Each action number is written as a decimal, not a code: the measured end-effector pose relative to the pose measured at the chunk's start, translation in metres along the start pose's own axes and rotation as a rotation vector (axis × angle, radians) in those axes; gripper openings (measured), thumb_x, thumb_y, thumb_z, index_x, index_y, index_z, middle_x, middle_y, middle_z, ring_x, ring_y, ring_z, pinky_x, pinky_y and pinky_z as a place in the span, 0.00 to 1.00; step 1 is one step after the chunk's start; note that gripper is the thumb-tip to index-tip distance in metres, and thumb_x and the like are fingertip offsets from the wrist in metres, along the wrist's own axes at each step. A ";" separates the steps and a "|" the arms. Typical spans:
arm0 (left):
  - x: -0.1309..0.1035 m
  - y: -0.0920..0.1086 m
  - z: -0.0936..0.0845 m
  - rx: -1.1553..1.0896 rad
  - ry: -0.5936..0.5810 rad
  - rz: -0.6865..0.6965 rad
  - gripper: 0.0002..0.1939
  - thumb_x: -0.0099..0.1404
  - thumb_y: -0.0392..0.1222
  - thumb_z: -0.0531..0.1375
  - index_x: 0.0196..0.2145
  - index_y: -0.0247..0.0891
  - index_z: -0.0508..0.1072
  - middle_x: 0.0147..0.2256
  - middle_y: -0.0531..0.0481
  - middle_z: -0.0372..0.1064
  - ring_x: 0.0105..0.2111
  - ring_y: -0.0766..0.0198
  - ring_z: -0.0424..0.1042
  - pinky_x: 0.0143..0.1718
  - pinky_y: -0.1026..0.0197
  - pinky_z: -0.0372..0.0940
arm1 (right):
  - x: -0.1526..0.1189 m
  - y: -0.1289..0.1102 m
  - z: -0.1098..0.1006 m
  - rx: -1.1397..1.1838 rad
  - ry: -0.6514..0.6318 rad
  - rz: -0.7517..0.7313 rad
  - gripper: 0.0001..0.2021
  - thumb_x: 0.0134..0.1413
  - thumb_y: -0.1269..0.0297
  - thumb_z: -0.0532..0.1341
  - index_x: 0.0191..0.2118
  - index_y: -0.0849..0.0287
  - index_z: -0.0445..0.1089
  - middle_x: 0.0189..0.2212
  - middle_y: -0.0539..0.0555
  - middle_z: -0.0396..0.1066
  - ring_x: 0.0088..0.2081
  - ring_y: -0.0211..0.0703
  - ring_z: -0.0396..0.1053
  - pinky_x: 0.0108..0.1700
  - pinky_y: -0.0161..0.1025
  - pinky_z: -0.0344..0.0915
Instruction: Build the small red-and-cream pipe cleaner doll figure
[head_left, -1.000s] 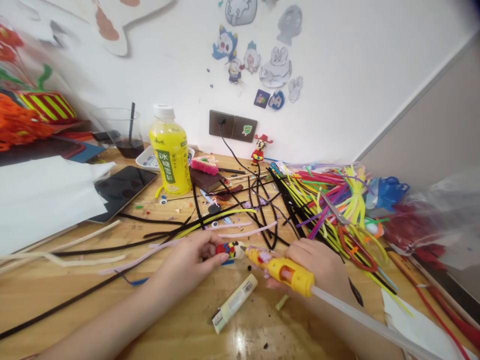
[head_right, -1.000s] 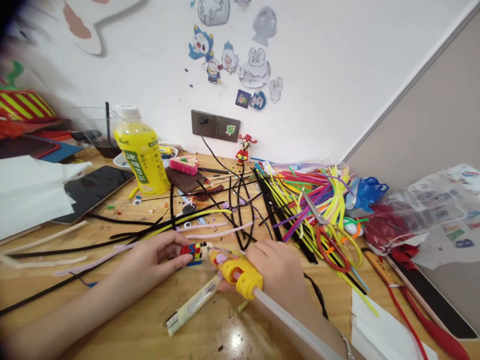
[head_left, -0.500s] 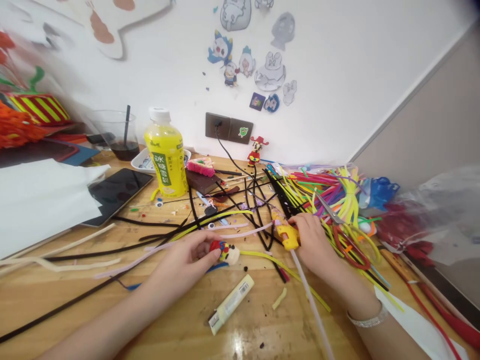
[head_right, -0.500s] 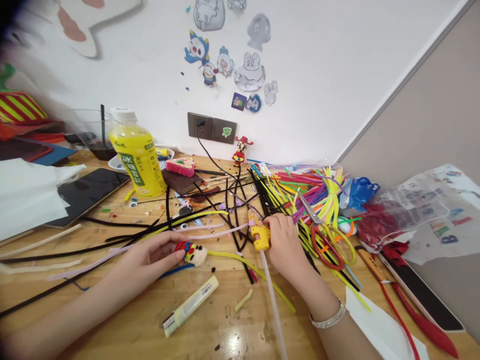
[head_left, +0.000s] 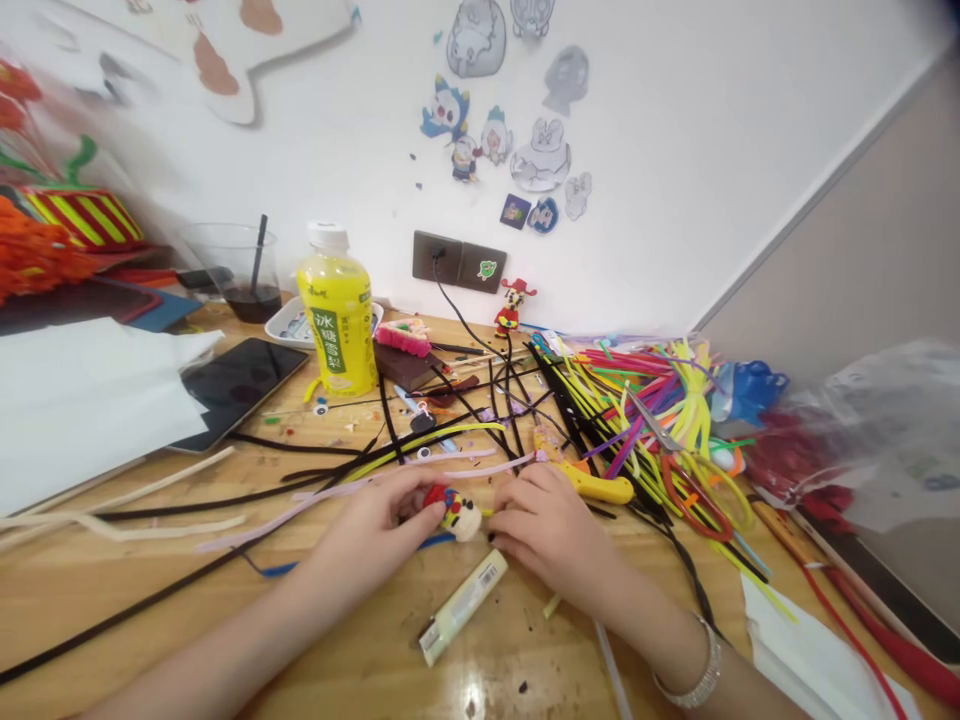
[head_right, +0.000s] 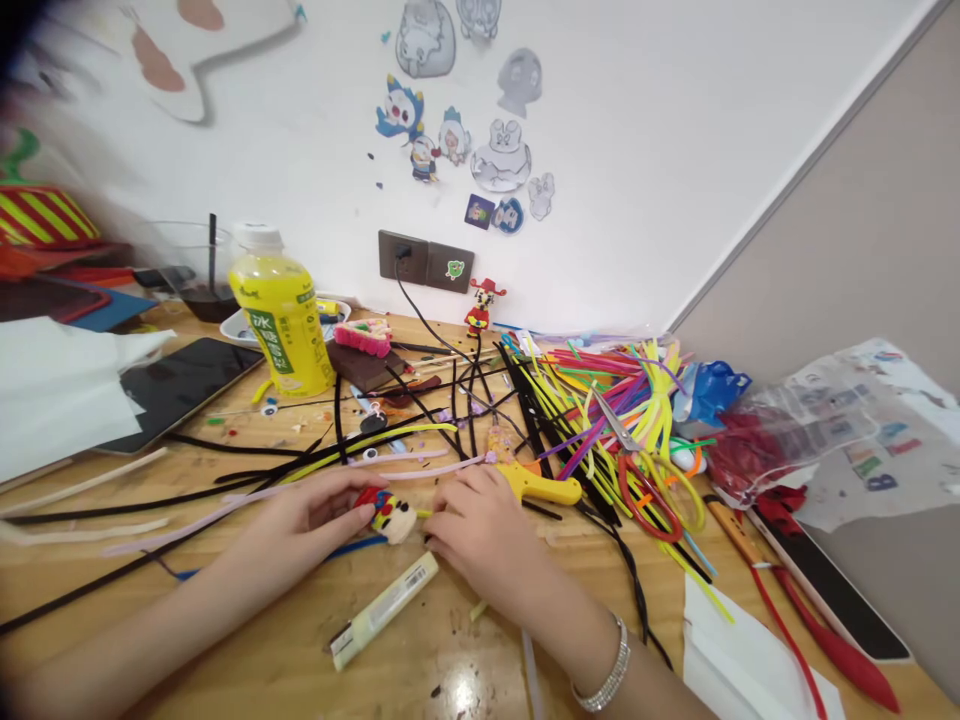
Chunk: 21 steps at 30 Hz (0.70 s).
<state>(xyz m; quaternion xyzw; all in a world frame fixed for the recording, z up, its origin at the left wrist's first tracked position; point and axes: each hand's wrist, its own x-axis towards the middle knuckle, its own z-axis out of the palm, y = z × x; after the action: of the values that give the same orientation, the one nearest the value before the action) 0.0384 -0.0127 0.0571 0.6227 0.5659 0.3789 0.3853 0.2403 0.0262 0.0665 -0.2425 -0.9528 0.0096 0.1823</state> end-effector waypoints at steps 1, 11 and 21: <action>0.000 -0.001 0.000 0.012 0.000 0.007 0.13 0.55 0.43 0.54 0.37 0.37 0.71 0.32 0.49 0.72 0.32 0.59 0.69 0.35 0.57 0.64 | 0.000 -0.001 0.002 -0.016 0.006 -0.005 0.01 0.50 0.68 0.61 0.30 0.56 0.70 0.30 0.50 0.68 0.36 0.42 0.58 0.39 0.41 0.56; -0.001 -0.004 0.003 0.088 -0.008 0.016 0.14 0.55 0.47 0.55 0.36 0.38 0.71 0.24 0.53 0.67 0.26 0.63 0.66 0.27 0.62 0.62 | -0.002 0.000 -0.002 0.113 0.188 0.138 0.03 0.52 0.69 0.58 0.30 0.58 0.68 0.30 0.50 0.69 0.35 0.41 0.60 0.41 0.42 0.55; -0.002 0.009 0.002 0.180 -0.030 0.044 0.10 0.56 0.47 0.55 0.31 0.39 0.71 0.26 0.52 0.69 0.27 0.63 0.66 0.28 0.63 0.61 | 0.002 -0.014 0.004 0.144 0.243 0.075 0.06 0.55 0.67 0.56 0.32 0.57 0.70 0.31 0.50 0.70 0.35 0.40 0.60 0.41 0.43 0.54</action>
<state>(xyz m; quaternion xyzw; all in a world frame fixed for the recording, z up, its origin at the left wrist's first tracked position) 0.0434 -0.0150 0.0647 0.6728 0.5780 0.3253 0.3279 0.2310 0.0152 0.0654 -0.2638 -0.9108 0.0555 0.3127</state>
